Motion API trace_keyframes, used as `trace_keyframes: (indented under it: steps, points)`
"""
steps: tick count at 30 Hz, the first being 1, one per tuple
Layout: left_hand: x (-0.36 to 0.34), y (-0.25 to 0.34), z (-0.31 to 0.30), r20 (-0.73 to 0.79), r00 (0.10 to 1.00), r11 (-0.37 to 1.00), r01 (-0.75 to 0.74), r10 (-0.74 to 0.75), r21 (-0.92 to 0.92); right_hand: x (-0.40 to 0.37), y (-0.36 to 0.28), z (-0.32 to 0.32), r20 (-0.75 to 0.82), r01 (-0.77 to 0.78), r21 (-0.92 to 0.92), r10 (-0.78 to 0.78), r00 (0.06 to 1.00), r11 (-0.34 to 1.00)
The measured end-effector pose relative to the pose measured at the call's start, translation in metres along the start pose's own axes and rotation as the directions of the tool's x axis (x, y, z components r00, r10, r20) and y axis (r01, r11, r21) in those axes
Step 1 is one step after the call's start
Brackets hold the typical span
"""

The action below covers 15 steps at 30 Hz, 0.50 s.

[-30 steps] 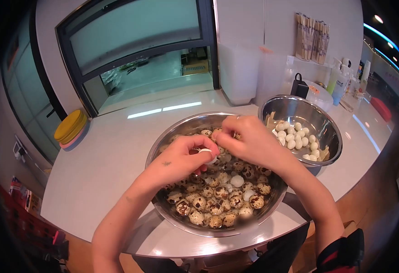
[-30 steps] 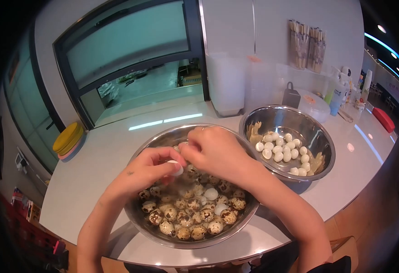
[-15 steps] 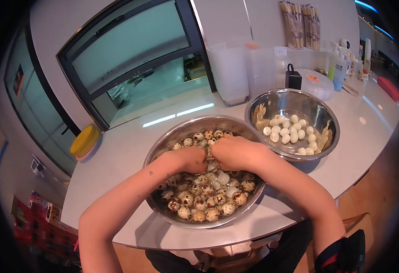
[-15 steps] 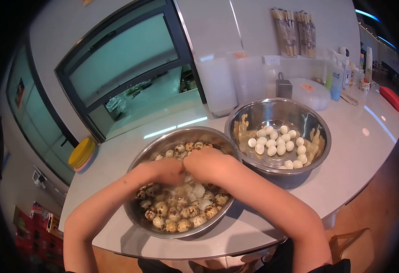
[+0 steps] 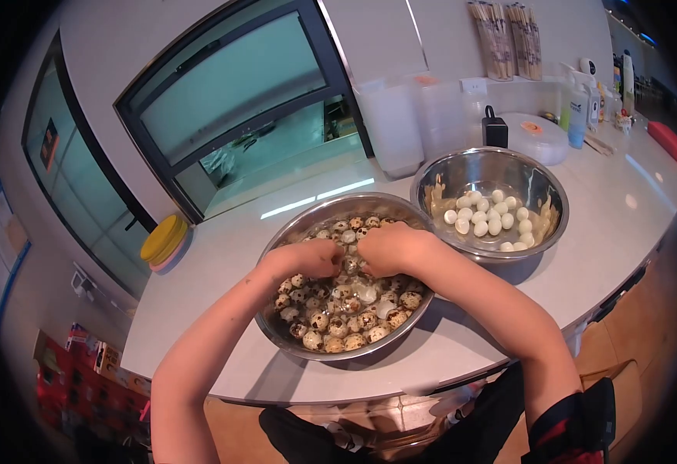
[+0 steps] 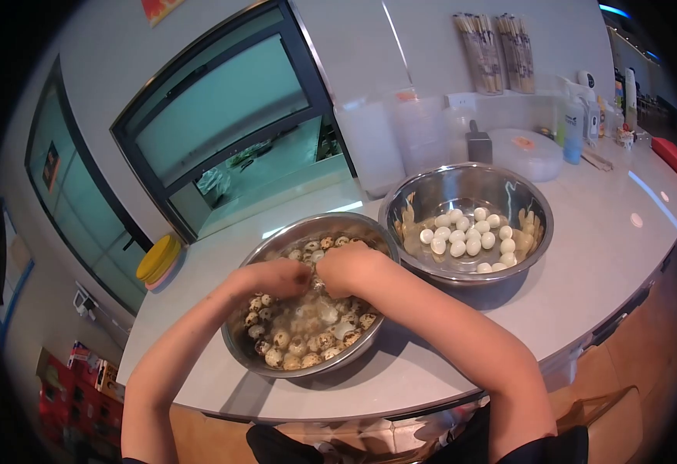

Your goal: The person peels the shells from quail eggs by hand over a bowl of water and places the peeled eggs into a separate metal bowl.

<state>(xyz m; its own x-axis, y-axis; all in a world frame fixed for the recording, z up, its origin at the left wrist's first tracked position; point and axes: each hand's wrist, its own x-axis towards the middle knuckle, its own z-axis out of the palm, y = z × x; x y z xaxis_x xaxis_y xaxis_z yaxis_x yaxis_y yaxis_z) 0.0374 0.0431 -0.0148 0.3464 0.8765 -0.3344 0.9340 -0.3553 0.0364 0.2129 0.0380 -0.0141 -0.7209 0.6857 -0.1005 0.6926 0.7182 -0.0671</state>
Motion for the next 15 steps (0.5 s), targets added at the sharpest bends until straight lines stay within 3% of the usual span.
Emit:
trace_keyframes:
  steps: [2,4,5,8,10,12,15]
  points:
    - [0.002,0.0,-0.001,0.014,0.999,0.999,-0.037,0.037,-0.014,-0.002,-0.001,0.001,-0.017,0.01,-0.012,-0.01,1.0,1.0]
    - [-0.004,0.016,-0.017,0.023,0.969,0.97,0.244,-0.244,0.023,-0.001,-0.004,0.002,-0.008,0.034,0.009,-0.034,0.999,0.999]
    - [-0.011,0.023,-0.028,-0.071,0.961,0.964,0.265,-0.266,-0.017,-0.001,-0.004,0.002,-0.002,0.054,0.021,-0.054,0.999,0.998]
    - [-0.002,-0.002,-0.048,-0.057,0.998,0.993,-0.025,0.019,-0.111,-0.006,-0.009,-0.002,0.03,0.042,0.047,-0.044,0.999,0.998]
    - [-0.001,0.017,-0.07,-0.091,0.994,0.98,-0.074,0.058,-0.184,-0.008,-0.01,-0.003,-0.001,0.061,0.007,-0.061,0.998,0.998]
    - [0.01,0.039,-0.087,-0.222,0.975,0.876,-0.126,0.023,-0.466,-0.009,-0.012,-0.004,0.041,0.011,0.017,-0.012,0.999,1.0]
    - [0.045,0.071,-0.097,-0.241,0.96,0.763,-0.26,0.141,-0.591,-0.007,-0.009,-0.004,0.081,0.058,0.046,-0.062,0.995,0.997]
